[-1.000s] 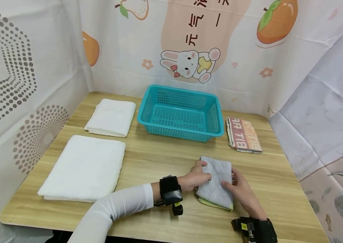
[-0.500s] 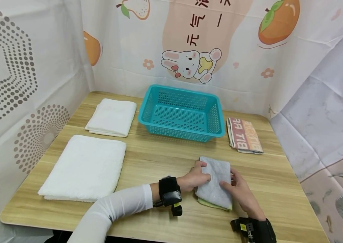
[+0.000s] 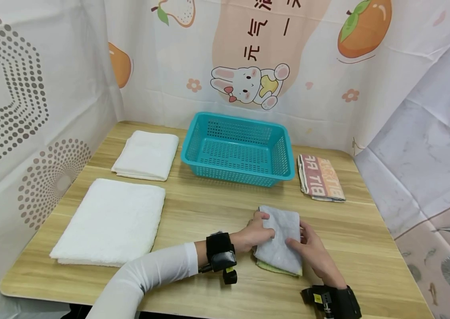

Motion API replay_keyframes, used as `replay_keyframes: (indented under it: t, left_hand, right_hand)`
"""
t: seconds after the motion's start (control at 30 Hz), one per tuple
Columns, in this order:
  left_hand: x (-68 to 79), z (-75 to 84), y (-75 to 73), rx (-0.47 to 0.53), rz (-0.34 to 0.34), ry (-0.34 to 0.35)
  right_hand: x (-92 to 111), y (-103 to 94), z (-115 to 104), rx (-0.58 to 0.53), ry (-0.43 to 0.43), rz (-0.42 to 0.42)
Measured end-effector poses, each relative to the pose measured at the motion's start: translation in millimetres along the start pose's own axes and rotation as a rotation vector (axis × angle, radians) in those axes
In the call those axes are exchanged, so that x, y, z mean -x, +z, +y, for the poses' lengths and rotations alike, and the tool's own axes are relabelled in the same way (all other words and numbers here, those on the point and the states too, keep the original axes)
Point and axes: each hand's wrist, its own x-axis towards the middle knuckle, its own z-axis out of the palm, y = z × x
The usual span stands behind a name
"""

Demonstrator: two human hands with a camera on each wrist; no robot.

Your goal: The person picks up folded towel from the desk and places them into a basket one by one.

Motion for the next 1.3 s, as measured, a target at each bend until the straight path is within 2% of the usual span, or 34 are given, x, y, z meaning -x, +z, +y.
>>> replay_keyframes:
  t: [0.33,0.7,1.3]
  left_hand:
    - [1.1,-1.7,-5.8,-0.004,0.011,0.0]
    - [4.0,-1.2,-12.1,-0.002,0.002,0.001]
    - [4.1,-4.5,-16.8,0.009,-0.017,0.016]
  right_hand:
    - [-3,5.7,-3,-0.018,-0.004,-0.014]
    - [-4,8.3,-4,-0.052,-0.058,-0.035]
    - [-7,13.5,-7,-0.01,-0.009,-0.014]
